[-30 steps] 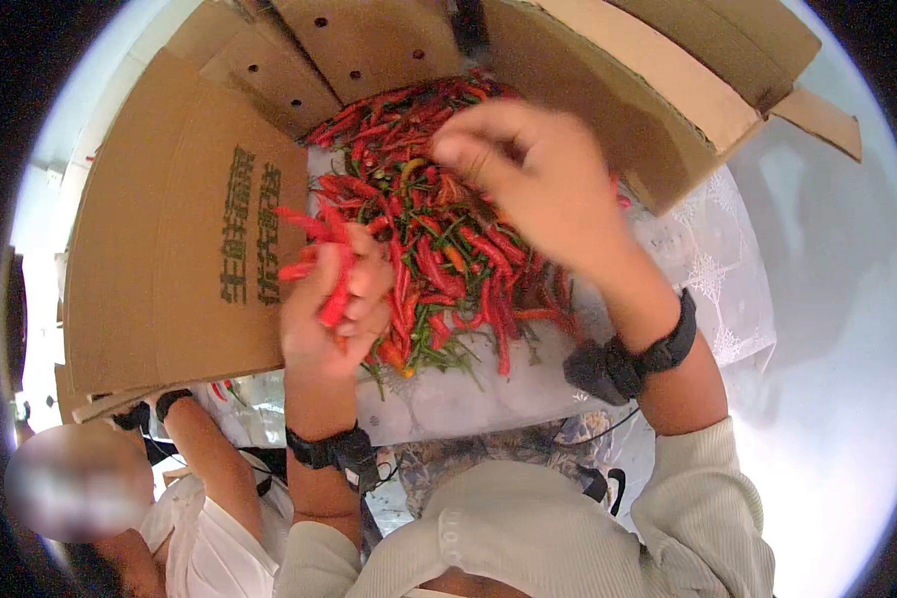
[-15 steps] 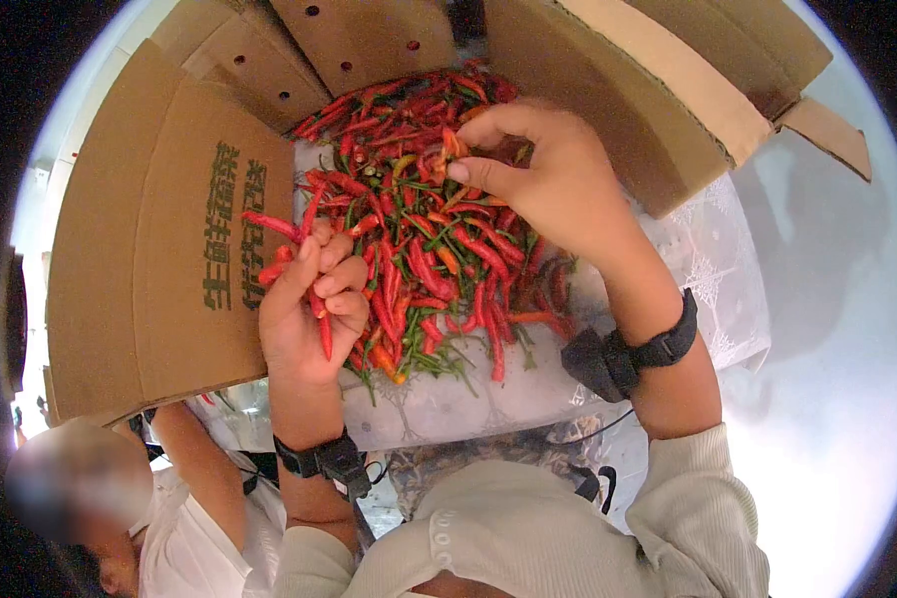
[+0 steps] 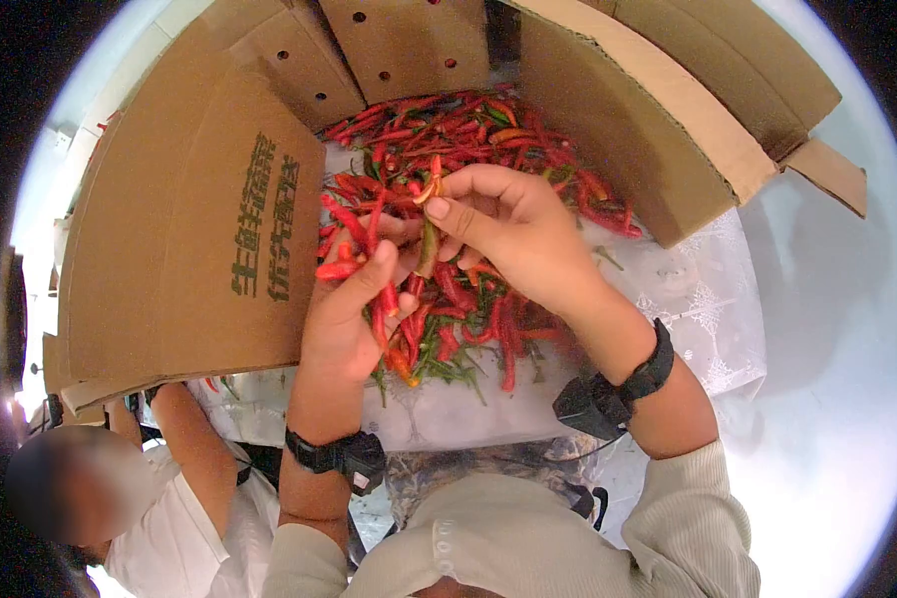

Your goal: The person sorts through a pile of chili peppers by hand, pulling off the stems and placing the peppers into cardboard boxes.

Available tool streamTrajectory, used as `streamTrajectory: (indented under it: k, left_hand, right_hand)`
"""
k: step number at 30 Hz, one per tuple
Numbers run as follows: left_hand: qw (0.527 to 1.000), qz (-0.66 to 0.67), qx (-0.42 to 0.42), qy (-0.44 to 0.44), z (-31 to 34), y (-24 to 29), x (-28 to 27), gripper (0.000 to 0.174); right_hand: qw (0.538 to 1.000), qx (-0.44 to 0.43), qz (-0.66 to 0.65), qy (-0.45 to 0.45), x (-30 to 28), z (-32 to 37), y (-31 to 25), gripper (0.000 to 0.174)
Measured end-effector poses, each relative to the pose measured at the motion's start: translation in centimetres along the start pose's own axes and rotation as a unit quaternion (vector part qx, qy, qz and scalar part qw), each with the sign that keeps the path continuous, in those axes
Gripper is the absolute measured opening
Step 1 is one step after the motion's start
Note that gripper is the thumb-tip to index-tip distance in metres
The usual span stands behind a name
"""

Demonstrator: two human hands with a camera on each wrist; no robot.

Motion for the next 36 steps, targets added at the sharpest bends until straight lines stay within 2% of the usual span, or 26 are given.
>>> streamTrajectory:
  k: [3,7,10,13,16,19,20,21,23,26,29,30,33,36]
  left_hand:
    - [0.999,-0.014,0.029,-0.002,-0.6,-0.4,-0.6,0.027]
    - [0.997,0.046,0.024,0.056,-0.3,0.2,-0.9,0.026]
    - [0.996,0.072,0.029,0.045,-0.6,0.0,-1.1,0.021]
    - [0.992,0.12,0.023,0.033,-0.7,0.3,-1.7,0.019]
    - [0.988,0.149,0.031,-0.009,-0.6,0.8,-2.3,0.019]
    - [0.993,0.109,0.042,-0.011,-0.4,0.5,-1.6,0.021]
    - [0.996,0.081,0.036,0.003,-0.3,0.5,-1.0,0.022]
    - [0.998,0.052,0.03,0.016,-0.2,0.4,-0.4,0.023]
    - [0.999,0.012,0.032,0.001,-0.1,0.1,-0.2,0.022]
    - [0.996,0.051,0.061,-0.035,-0.6,0.3,-1.9,0.016]
    - [0.994,0.095,0.048,-0.001,-0.6,1.1,-1.9,0.013]
    - [0.994,0.089,0.022,0.061,-0.3,1.3,-1.5,0.015]
    - [0.992,0.103,0.039,0.058,-0.2,1.2,-1.6,0.017]
    - [0.99,0.119,0.063,0.031,-0.5,1.3,-2.6,0.02]
  right_hand:
    - [0.999,-0.024,0.015,0.016,0.1,0.0,0.1,0.025]
    - [0.997,-0.038,0.047,0.055,-0.7,-0.3,0.0,0.024]
    - [0.993,-0.064,0.068,0.075,-0.2,-0.2,0.0,0.021]
    - [0.956,-0.116,0.244,0.118,-1.5,-0.4,0.3,0.017]
    - [0.963,-0.129,0.216,0.1,-2.1,-0.6,-0.2,0.014]
    - [0.966,-0.173,0.191,0.023,-0.2,-0.4,-0.2,0.014]
    - [0.959,-0.166,0.228,-0.01,0.7,0.1,-0.7,0.013]
    - [0.935,-0.233,0.257,-0.068,1.6,0.2,-0.8,0.012]
    - [0.924,-0.228,0.276,-0.131,2.4,0.3,-0.9,0.013]
    - [0.916,-0.198,0.315,-0.151,1.1,0.1,-1.5,0.016]
    - [0.843,-0.266,0.417,-0.21,1.0,0.4,-1.2,0.019]
    - [0.822,-0.245,0.453,-0.244,1.3,0.5,-0.6,0.018]
    - [0.838,-0.246,0.442,-0.202,1.5,0.3,-0.6,0.018]
    - [0.93,-0.209,0.303,-0.021,0.3,-0.2,-0.1,0.015]
Point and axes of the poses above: each hand's wrist, its own z-axis away from the middle knuckle, its own x-axis out of the palm, y = z × x, the point moved 3 cm from there along -z, towards the middle knuckle, and after that the axes turned 12 degrees about -x, right-handed, at the moved point
